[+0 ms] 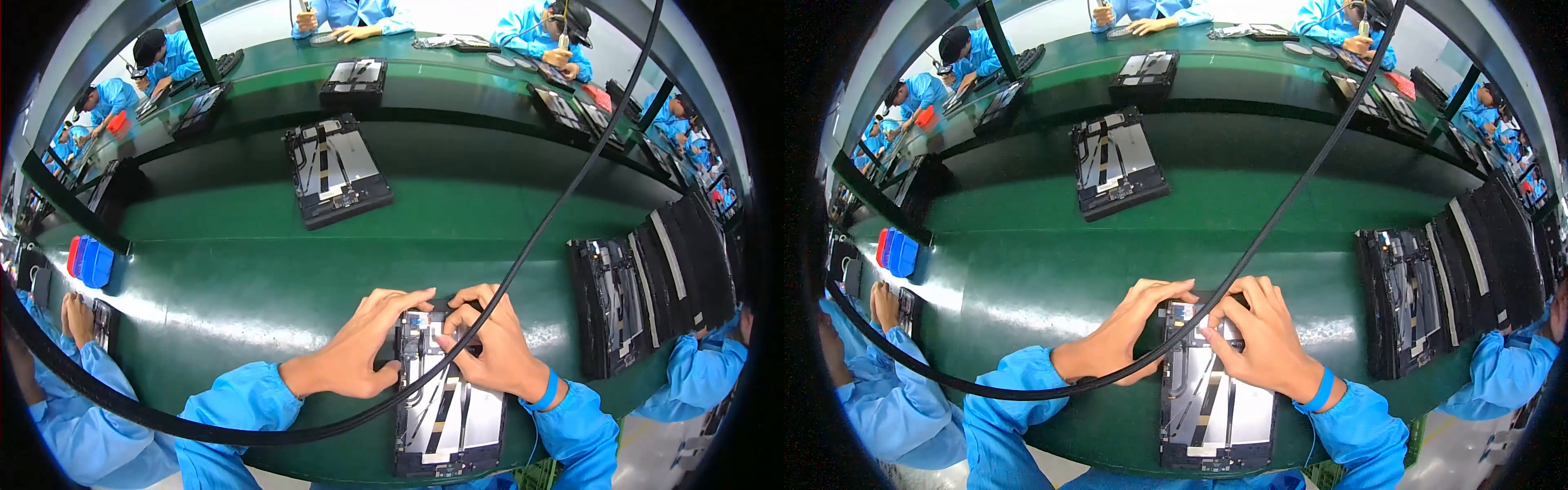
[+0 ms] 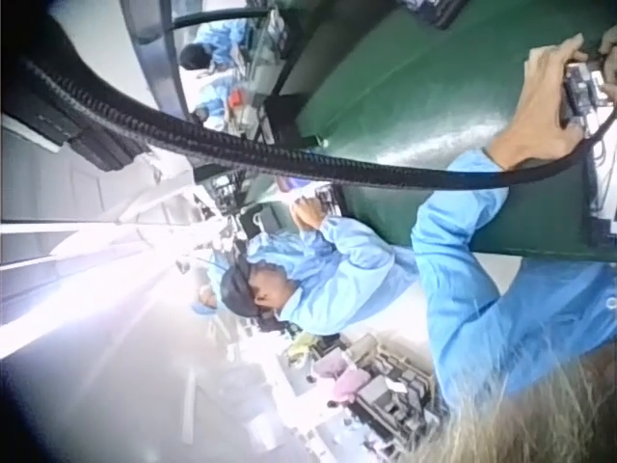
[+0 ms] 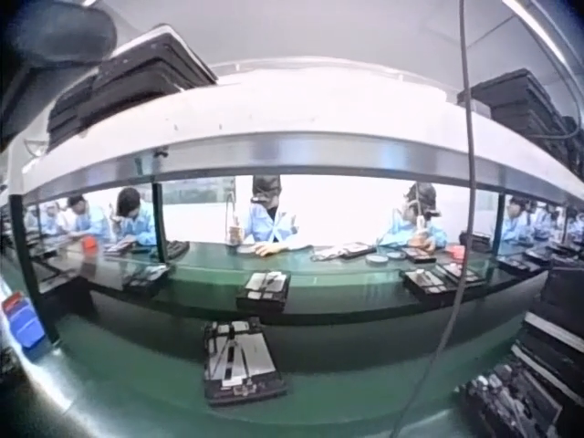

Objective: The person assembles tablet computers by taking units from a stack, connecting ribbon cables and internal components onto the circuit boards by hand, and placing the assembled tablets on the workbench.

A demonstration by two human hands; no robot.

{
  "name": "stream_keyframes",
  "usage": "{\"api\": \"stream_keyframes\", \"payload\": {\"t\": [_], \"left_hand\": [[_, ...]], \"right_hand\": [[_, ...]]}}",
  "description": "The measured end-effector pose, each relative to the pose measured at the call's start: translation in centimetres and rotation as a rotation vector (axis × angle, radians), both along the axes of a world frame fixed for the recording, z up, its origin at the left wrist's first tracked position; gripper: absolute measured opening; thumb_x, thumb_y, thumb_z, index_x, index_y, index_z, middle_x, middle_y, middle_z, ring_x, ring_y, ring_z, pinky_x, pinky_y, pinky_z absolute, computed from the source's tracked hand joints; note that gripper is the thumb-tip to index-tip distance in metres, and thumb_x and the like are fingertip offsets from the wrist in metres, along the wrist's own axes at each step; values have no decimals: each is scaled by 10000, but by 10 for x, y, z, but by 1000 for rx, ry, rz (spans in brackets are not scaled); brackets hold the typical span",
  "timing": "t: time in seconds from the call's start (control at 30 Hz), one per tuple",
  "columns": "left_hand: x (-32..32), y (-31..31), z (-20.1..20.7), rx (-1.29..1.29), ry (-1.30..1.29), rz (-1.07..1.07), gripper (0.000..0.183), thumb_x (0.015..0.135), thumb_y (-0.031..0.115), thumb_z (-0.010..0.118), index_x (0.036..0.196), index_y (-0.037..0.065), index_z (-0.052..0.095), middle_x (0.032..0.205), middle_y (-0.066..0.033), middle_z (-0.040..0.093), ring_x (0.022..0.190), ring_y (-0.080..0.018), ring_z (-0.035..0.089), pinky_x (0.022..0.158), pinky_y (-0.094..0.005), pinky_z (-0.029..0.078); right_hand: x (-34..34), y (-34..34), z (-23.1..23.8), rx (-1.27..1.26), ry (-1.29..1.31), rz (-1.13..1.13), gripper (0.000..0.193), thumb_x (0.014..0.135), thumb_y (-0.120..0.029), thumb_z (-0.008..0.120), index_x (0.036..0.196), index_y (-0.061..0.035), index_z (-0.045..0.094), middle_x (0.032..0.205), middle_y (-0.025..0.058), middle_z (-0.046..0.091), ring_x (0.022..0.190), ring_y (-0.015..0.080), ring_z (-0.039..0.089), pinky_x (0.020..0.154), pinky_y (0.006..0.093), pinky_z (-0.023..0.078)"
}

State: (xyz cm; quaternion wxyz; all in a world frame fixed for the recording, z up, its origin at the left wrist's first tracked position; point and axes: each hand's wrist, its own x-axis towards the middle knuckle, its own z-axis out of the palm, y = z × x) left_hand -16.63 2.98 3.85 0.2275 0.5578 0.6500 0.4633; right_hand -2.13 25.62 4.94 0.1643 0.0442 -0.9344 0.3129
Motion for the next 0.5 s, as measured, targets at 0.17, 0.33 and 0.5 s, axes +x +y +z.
{"api": "stream_keyframes", "payload": {"t": [0.17,0.33,0.5], "left_hand": [[-1,3,-4,0,7,-15,1084,740,9,711,1734,66,283,1611,-216,485,1507,-470,403,1273,-572,326],[1,11,-8,4,51,-15,1078,757,9,710,1737,56,263,1646,-247,435,1521,-476,397,1276,-565,324],[1,17,-4,-60,-29,-25,1105,769,16,723,1757,58,229,1679,-231,425,1532,-461,399,1291,-560,300]], "right_hand": [[-1,9,-8,0,-14,3,196,887,-180,872,931,-91,703,1158,118,664,1048,338,611,931,471,460],[0,15,-14,-43,8,-44,196,881,-114,872,927,-79,685,1115,120,696,993,330,625,898,460,462],[2,23,-24,-99,97,-28,208,876,-76,839,1033,-40,707,1108,106,677,957,335,587,837,447,445]]}}
